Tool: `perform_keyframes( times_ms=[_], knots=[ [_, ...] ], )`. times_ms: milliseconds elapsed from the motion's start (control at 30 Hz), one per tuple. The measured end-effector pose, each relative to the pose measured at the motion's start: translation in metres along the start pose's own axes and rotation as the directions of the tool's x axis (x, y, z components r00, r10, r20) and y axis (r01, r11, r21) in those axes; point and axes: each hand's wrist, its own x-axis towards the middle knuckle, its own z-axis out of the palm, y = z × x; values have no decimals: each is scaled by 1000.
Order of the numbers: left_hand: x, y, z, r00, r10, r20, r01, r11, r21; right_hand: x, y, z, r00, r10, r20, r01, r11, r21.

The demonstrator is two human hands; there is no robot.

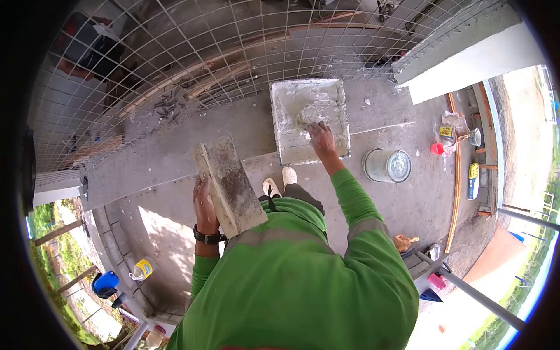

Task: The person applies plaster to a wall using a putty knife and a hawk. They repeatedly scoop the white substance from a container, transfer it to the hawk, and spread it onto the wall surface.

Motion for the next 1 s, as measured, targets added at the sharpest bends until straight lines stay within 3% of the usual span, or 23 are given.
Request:
perform_keyframes(
  times_ms=[167, 433, 567, 667, 800, 867, 900, 967, 1000],
  knots=[
    [2, -2, -12, 999, -13, 45, 14, 1000, -23, -2, -8, -22, 996, -21, -86, 14, 997, -77],
    [11, -9, -18, 996, 10, 92, -6, 999, -38, -32, -28, -2, 998, 66, -3, -66, 998, -3],
    [11, -6, -12, 997, -55, 54, 56, 998, -27, -31, -55, 7, 974, 204, -94, -183, 963, 198],
    [16, -13, -8, 1000, -26, 17, 25, 999, 24, -26, -64, 24, 965, 263, 11, -247, 892, 378],
    [14, -12, -8, 994, -50, 102, 51, 999, -16, -26, -76, 41, 975, 216, -50, -169, 870, 463],
    [13, -13, -6, 992, -40, 121, 50, 996, -75, -24, -77, 56, 949, 155, -275, -9, 884, 468],
    [14, -14, -6, 992, -37, 121, 46, 996, -74, -25, -68, 69, 948, 155, -278, -7, 882, 470],
    [14, -18, -7, 999, -14, 37, 14, 1000, 2, -34, -46, 103, 912, 403, -75, -289, 760, 582],
    [15, -20, -9, 999, -14, 43, 14, 1000, 6, -38, -50, 108, 789, 613, 44, -384, 435, 814]
  ],
)
